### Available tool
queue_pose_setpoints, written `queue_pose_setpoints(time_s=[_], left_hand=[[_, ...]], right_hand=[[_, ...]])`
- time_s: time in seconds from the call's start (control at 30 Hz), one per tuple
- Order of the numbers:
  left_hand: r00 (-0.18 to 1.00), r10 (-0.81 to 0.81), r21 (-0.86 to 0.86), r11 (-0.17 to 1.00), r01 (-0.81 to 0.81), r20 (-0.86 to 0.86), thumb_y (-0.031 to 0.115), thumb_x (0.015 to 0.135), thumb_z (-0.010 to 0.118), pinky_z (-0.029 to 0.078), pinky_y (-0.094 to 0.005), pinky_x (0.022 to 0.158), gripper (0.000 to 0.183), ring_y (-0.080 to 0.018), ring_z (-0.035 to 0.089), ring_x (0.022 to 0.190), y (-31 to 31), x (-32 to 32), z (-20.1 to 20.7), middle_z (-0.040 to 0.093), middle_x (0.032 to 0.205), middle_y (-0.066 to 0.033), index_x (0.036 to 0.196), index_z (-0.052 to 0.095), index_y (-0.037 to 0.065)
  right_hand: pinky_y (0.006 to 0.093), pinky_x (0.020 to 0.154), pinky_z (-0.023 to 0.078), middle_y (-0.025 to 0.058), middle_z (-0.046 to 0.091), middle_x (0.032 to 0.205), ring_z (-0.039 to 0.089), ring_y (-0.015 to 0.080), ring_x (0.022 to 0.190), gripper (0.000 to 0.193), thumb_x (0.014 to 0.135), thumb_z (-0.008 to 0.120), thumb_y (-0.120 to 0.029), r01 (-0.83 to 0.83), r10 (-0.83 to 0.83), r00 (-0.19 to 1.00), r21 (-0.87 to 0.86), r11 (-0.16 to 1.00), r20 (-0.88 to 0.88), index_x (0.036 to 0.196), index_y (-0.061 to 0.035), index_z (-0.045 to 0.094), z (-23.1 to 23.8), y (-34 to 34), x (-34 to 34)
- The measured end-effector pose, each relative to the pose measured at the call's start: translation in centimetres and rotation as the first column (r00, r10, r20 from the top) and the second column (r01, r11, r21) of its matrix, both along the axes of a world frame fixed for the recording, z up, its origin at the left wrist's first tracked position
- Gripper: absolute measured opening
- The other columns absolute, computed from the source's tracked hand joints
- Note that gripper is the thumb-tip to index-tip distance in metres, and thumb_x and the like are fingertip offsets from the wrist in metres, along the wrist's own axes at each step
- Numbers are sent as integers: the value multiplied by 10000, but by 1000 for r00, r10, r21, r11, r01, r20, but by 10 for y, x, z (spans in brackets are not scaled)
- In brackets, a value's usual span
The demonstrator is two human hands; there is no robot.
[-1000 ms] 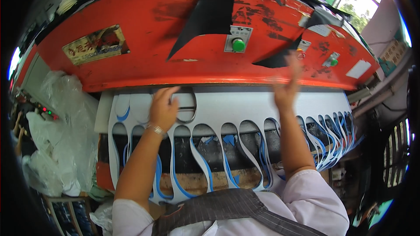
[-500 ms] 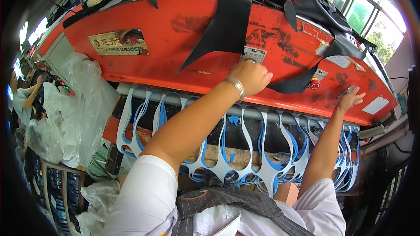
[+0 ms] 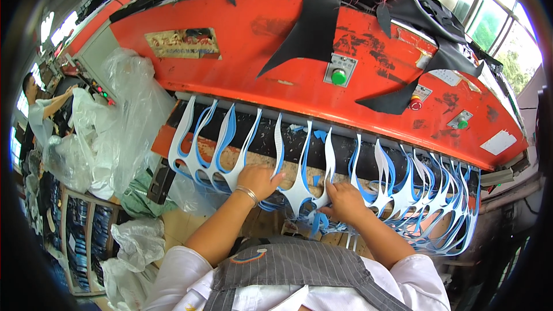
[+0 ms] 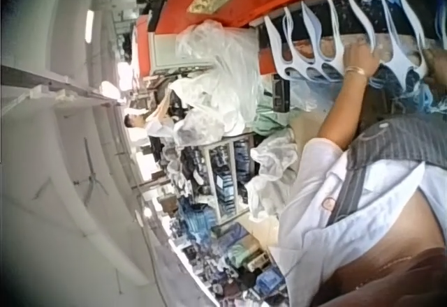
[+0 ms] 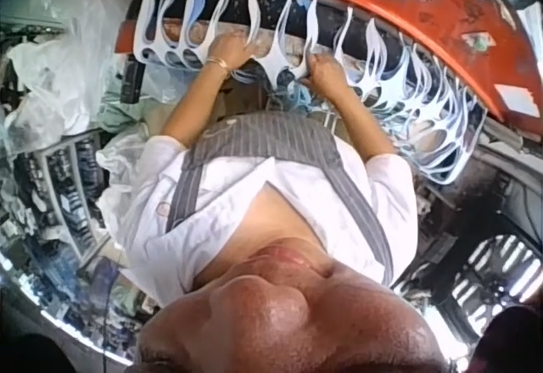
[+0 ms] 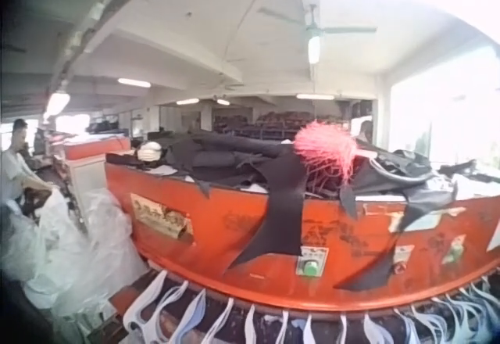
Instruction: The person is using a hydraulic clicker press and a metal die to cut shoe insole shapes from a sheet of material.
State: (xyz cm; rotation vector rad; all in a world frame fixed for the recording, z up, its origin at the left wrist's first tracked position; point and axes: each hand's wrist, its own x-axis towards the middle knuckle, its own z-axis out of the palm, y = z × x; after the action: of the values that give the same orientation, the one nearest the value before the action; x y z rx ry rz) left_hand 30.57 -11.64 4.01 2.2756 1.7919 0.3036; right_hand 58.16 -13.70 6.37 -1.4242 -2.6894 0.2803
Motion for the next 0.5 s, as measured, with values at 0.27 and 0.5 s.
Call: queue_pose_setpoints(time_s=[0.27,0.5], left_hand=[[992,83,195,976,-101,95,403,891,515,423,-457,802,436,-335,595,857,-13,7,-7,639,809,-148,691,664,45],[975,-220,-458,865,206,21,646,875,458,502,-475,682,713,-401,631,666,-50,-19,27,642,666,-215,614,665,16]], right_hand=[[430,750,525,150,654,868,641,327,867,399,651,753,-228,114,-114,992,-6,993,58,952,-34,577,-8,-3,-9],[449,830,504,164,694,1012,655,363,961,552,786,718,-482,-103,149,989,-601,793,26,1125,-61,610,73,-9,22]])
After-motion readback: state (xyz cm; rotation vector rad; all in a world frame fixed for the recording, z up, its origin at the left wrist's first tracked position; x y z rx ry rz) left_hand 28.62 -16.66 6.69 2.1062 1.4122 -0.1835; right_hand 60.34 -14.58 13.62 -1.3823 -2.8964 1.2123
